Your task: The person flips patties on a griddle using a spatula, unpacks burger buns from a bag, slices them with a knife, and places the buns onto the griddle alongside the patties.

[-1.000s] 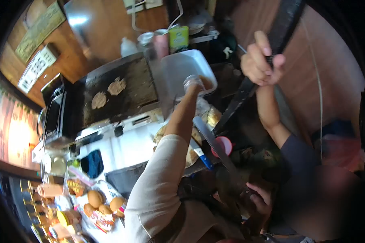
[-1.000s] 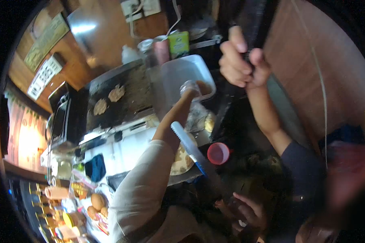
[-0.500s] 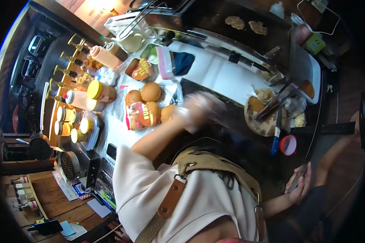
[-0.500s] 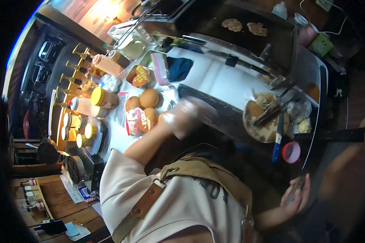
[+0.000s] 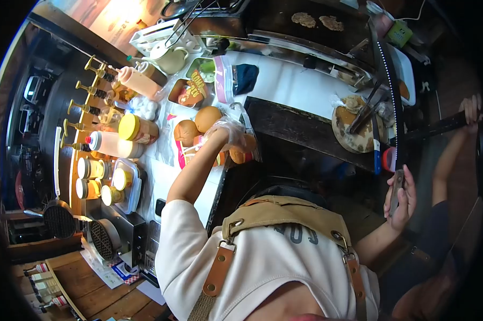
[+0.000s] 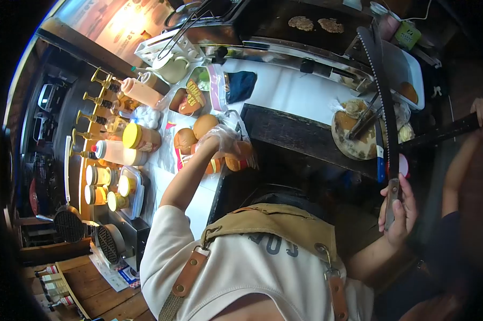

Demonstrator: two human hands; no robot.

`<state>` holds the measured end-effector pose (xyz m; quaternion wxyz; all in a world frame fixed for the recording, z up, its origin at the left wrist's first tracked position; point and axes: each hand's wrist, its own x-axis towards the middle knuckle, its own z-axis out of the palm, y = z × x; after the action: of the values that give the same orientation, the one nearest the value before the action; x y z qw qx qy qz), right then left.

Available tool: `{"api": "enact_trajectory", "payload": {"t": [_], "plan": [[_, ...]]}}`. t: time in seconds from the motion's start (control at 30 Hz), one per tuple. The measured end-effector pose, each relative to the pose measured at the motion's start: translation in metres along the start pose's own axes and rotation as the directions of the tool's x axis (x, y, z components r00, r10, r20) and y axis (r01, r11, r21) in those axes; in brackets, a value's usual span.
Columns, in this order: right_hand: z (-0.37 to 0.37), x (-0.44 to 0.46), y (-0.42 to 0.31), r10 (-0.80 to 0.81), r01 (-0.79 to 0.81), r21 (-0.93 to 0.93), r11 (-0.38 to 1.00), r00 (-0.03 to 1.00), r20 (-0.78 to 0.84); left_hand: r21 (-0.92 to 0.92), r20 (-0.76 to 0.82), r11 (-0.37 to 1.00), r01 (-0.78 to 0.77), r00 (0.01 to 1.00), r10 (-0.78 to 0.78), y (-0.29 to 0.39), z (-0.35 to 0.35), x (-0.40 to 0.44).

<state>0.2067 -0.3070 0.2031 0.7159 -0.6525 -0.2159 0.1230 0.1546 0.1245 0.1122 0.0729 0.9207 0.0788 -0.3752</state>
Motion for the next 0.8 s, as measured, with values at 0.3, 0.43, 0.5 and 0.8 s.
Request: {"api": "enact_trajectory", "payload": {"t": [0.3, 0.43, 0.5, 0.8], "plan": [[0.026, -0.004, -0.004, 0.000, 0.001, -0.074, 0.997, 1.000, 0.015, -0.120, -0.099, 0.985, 0.124, 0.986, -0.136, 0.003, 0.016, -0.015], [0.049, 0.003, -0.004, 0.098, -0.093, -0.085, 0.992, 0.993, 0.063, -0.334, -0.312, 0.942, 0.042, 0.938, -0.152, -0.031, 0.027, -0.001], [0.063, 0.010, 0.001, 0.138, -0.124, -0.124, 0.985, 0.984, 0.116, -0.494, -0.465, 0.866, -0.082, 0.866, -0.183, -0.053, 0.027, -0.009], [0.161, 0.041, 0.062, -0.010, 0.151, -0.374, 0.915, 0.936, 0.353, -0.410, -0.608, -0.717, -0.564, 0.755, -0.246, -0.020, 0.050, 0.009]]}}
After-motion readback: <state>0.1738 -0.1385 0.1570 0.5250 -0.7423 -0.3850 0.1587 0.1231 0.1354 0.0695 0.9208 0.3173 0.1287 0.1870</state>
